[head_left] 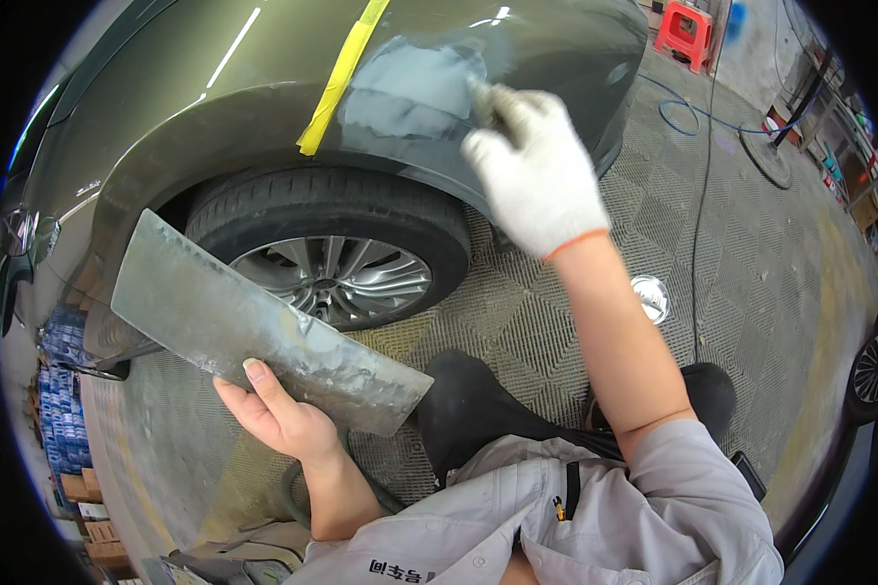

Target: The person scoops body filler from a container onto a metal spreader and applies it to a marked area on the front fender of a car. They smooth the filler with the spreader and a cloth, working within the taped-off section.

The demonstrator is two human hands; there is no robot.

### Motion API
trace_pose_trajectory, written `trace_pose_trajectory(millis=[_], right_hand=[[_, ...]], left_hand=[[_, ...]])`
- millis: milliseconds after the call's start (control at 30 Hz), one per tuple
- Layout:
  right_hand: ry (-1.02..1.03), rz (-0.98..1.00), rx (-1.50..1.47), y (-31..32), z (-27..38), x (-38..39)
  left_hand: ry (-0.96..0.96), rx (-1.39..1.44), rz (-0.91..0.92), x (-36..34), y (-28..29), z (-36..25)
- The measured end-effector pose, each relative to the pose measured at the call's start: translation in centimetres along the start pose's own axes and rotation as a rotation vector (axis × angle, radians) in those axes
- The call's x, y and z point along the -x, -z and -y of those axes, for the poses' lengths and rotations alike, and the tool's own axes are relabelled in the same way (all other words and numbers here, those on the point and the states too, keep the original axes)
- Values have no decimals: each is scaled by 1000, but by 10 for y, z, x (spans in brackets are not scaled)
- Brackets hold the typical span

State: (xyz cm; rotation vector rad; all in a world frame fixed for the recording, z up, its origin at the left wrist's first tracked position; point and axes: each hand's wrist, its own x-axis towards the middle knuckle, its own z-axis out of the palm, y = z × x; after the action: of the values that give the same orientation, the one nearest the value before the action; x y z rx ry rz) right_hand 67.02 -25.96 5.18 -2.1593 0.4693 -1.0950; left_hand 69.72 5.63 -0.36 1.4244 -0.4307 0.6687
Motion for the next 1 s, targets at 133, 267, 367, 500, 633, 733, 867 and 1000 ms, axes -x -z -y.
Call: trace_pose_trajectory(millis=[133,267,367,500,633,733,867,1000], right_hand=[[-158,83,-84,16,-13,-40],[-40,165,-35,8,-6,-23],[9,138,51,-8,5,4],[-8,218,51,-19,8,28],[-32,304,-92,-9,-2,45],[-76,411,-436,8,-14,58],[10,529,-1038,26,-17,86],[360,577,-1050,36,-13,100]], left_hand=[[31,50,34,0,2,0],[51,35,-23,2,1,0],[40,44,-4,1,1,-1],[13,33,68,0,2,-3],[27,42,39,2,-4,-4],[28,117,104,1,-16,-4],[62,215,184,-2,-44,-7],[152,357,196,-2,-76,-11]])
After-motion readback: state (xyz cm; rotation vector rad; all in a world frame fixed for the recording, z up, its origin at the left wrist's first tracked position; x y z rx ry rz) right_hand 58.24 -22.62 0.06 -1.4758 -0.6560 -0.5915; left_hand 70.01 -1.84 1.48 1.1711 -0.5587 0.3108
